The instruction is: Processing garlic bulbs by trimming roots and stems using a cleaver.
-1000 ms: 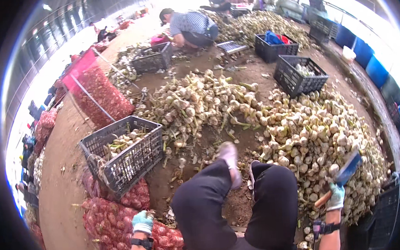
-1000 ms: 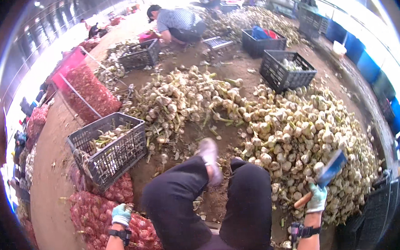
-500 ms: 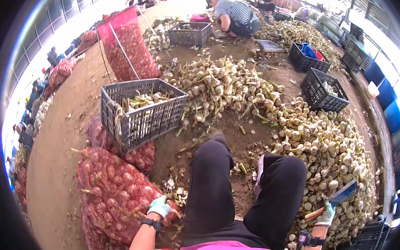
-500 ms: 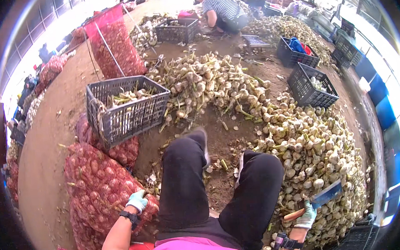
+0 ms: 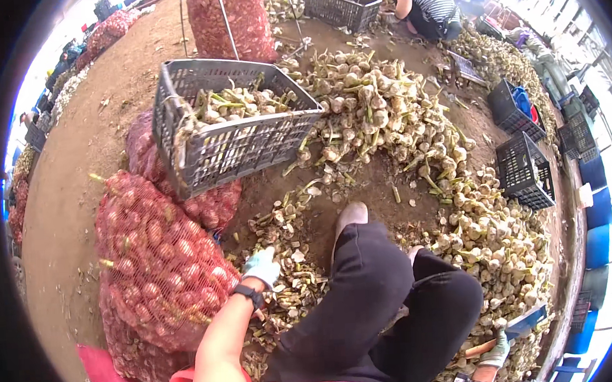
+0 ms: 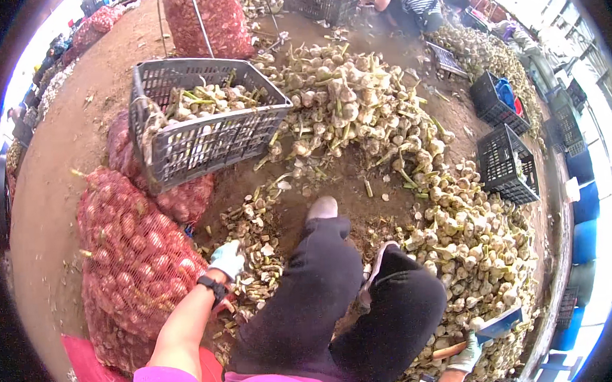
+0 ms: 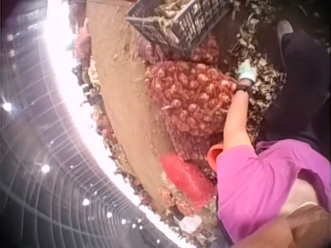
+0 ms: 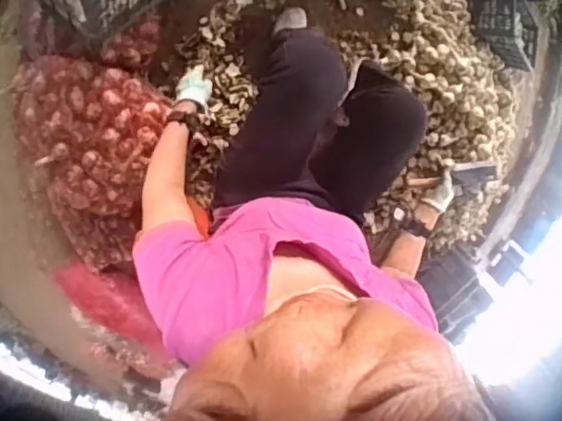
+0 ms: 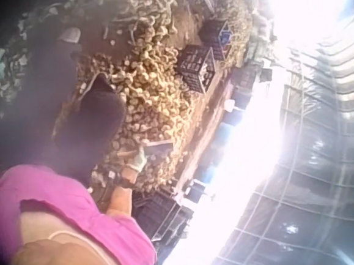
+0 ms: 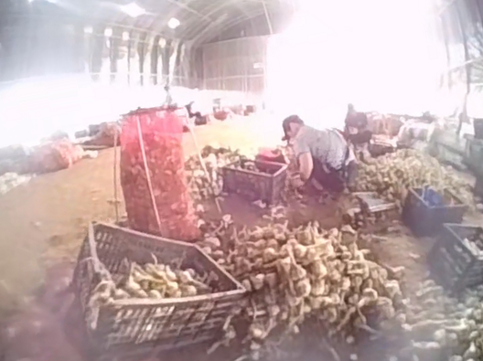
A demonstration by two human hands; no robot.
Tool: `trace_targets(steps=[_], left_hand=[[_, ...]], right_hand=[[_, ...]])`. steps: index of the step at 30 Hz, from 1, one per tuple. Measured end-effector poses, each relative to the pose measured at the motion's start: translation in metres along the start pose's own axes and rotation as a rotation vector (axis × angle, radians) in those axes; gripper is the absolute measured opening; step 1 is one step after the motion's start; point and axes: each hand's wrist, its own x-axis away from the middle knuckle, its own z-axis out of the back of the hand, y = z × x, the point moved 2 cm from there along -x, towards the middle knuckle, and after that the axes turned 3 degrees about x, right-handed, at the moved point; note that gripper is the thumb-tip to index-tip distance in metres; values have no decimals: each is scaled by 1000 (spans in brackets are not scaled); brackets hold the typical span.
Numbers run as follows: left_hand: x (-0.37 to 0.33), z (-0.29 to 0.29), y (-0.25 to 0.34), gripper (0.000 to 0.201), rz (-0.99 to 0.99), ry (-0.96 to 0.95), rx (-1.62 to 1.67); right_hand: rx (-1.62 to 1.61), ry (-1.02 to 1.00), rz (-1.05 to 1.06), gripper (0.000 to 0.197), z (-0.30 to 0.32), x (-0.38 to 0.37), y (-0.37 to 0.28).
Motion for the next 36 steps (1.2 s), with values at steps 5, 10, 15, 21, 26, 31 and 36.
trace_targets(steps=[5, 10, 15, 21, 26, 31, 36], left_hand=[[-121, -1, 44, 31, -136, 160, 40], [-223, -16, 134, 68, -115, 103, -189], [-274, -67, 171, 73, -38, -5, -341], [-223, -93, 130, 32, -527, 100, -381], [-147, -7, 121, 36, -489, 12, -203], [-53, 194, 180, 8, -956, 764, -34], [-29, 303, 168, 86, -269, 1007, -439]], right_hand=[[50, -12, -158, 32, 32, -42, 60], [265, 141, -287, 27, -7, -1, 38], [313, 208, -314, 25, -48, 7, 11], [212, 137, -319, 22, -60, 3, -3], [200, 144, -326, 33, -82, 49, -29], [143, 51, 51, 28, 6, -9, 68], [-19, 34, 186, 17, -10, 4, 13]])
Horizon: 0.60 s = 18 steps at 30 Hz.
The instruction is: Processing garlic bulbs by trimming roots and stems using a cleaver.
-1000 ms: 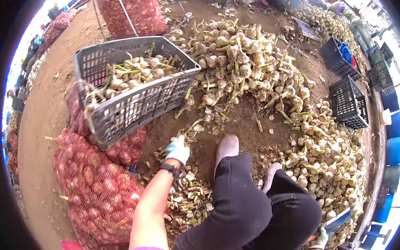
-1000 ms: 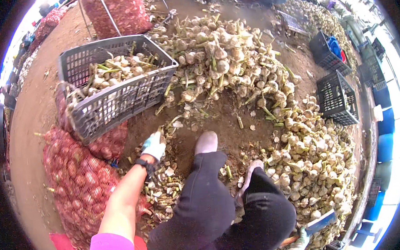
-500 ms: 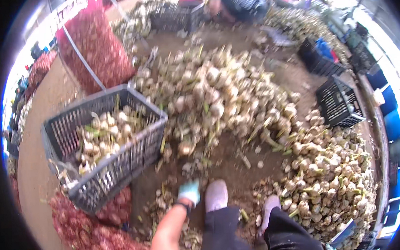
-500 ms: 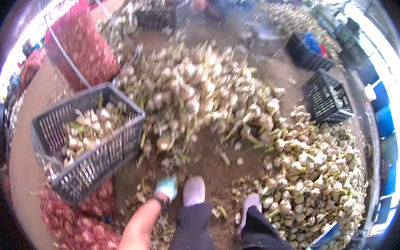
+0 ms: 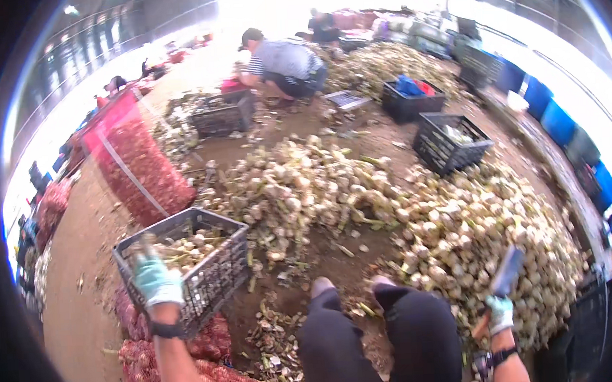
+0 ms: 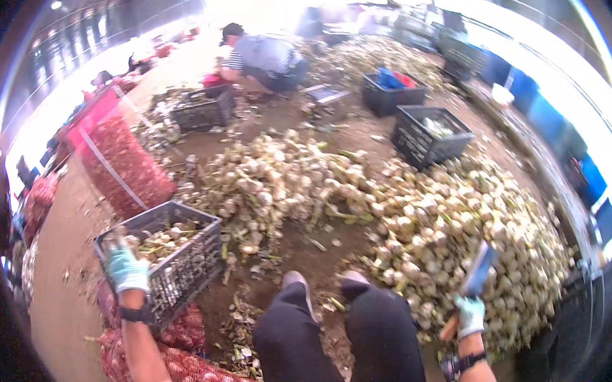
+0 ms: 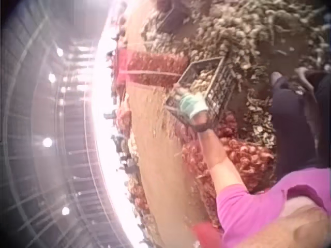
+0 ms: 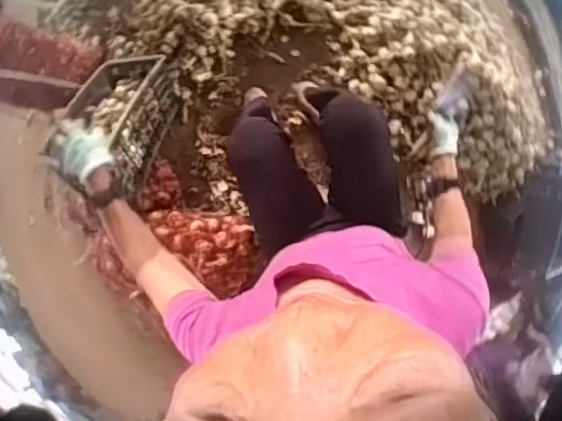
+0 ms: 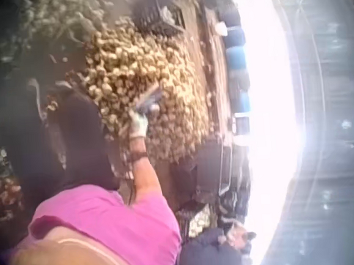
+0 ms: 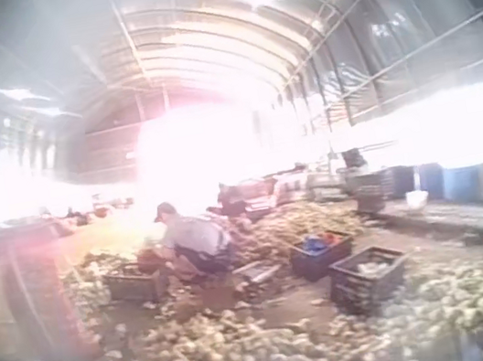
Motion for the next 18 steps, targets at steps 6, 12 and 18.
trace_targets(steps=[6, 12, 18], left_hand=[[3, -10, 83, 33, -331, -153, 774], [34, -119, 268, 17, -776, -460, 528], [27, -218, 441, 53, -880, -855, 412]], right_hand=[[-75, -262, -65, 20, -88, -33, -112], [-44, -409, -33, 23, -197, -157, -93], [-33, -393, -158, 24, -329, -279, -2]])
